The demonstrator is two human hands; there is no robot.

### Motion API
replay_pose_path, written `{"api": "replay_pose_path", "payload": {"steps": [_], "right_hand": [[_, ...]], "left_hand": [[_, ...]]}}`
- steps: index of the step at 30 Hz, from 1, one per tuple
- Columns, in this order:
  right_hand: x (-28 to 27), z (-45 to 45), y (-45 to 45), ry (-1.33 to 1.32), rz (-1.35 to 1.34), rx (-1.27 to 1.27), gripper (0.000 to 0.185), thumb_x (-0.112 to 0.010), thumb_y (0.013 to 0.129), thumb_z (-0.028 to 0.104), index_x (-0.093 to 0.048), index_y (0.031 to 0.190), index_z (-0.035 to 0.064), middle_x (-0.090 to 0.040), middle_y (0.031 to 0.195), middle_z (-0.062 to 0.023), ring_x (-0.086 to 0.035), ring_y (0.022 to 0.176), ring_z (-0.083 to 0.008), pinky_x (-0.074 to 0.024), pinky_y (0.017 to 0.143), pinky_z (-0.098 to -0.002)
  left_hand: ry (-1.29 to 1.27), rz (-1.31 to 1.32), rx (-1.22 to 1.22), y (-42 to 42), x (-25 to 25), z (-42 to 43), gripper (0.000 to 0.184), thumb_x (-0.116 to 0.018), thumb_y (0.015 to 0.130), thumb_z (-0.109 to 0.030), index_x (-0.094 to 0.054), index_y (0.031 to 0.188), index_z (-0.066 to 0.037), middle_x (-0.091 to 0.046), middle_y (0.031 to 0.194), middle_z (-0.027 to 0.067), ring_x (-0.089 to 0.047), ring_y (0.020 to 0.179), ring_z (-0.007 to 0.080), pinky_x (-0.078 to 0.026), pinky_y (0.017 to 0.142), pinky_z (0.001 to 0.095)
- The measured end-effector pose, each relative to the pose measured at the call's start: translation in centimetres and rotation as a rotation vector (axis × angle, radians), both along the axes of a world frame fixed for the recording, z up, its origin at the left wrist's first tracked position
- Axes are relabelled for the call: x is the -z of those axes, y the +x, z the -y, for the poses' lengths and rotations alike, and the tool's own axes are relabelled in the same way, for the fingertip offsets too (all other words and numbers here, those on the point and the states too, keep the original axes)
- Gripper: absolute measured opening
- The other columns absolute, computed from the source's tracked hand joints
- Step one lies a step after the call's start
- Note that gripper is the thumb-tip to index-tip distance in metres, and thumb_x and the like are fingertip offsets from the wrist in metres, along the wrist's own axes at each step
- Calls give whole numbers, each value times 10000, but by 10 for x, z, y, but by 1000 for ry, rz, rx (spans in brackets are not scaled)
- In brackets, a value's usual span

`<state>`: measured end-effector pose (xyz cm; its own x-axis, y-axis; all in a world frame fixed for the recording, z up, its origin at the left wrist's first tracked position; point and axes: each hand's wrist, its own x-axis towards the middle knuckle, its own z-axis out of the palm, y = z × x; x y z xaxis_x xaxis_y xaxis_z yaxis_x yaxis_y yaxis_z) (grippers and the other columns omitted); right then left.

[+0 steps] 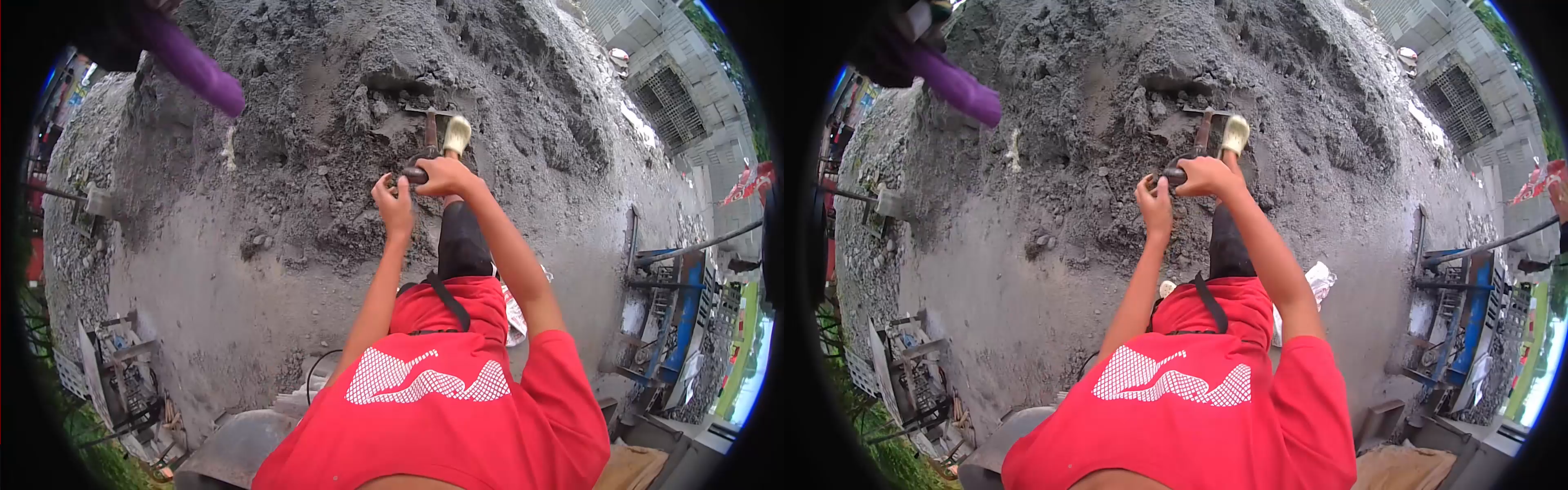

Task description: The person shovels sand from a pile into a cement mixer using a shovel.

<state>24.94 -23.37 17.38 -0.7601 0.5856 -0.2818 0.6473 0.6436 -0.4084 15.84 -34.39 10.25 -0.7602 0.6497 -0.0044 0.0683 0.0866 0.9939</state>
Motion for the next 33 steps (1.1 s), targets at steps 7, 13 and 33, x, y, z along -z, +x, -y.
{"api": "replay_pose_path", "payload": {"steps": [7,13,33], "right_hand": [[-2,16,-25,85,240,153,371,-621,611,291,-676,902,67,-656,955,-180,-641,901,-289,-519,794,-380],[19,39,-10,6,184,136,405,-598,613,281,-666,969,102,-656,970,-162,-632,900,-317,-507,802,-407],[89,130,188,100,96,109,211,-598,609,189,-671,791,110,-647,740,-158,-635,729,-341,-512,668,-441]], "left_hand": [[-33,395,-309,-35,121,164,445,-540,832,-181,-422,1192,53,-506,897,44,-475,776,114,-418,727,250],[-380,670,-585,-14,168,357,258,-579,752,-228,-437,917,-89,-442,745,-4,-499,670,122,-418,587,300],[58,1503,145,94,113,173,186,-547,799,-189,-626,965,-158,-640,875,4,-617,816,180,-499,723,371]]}}
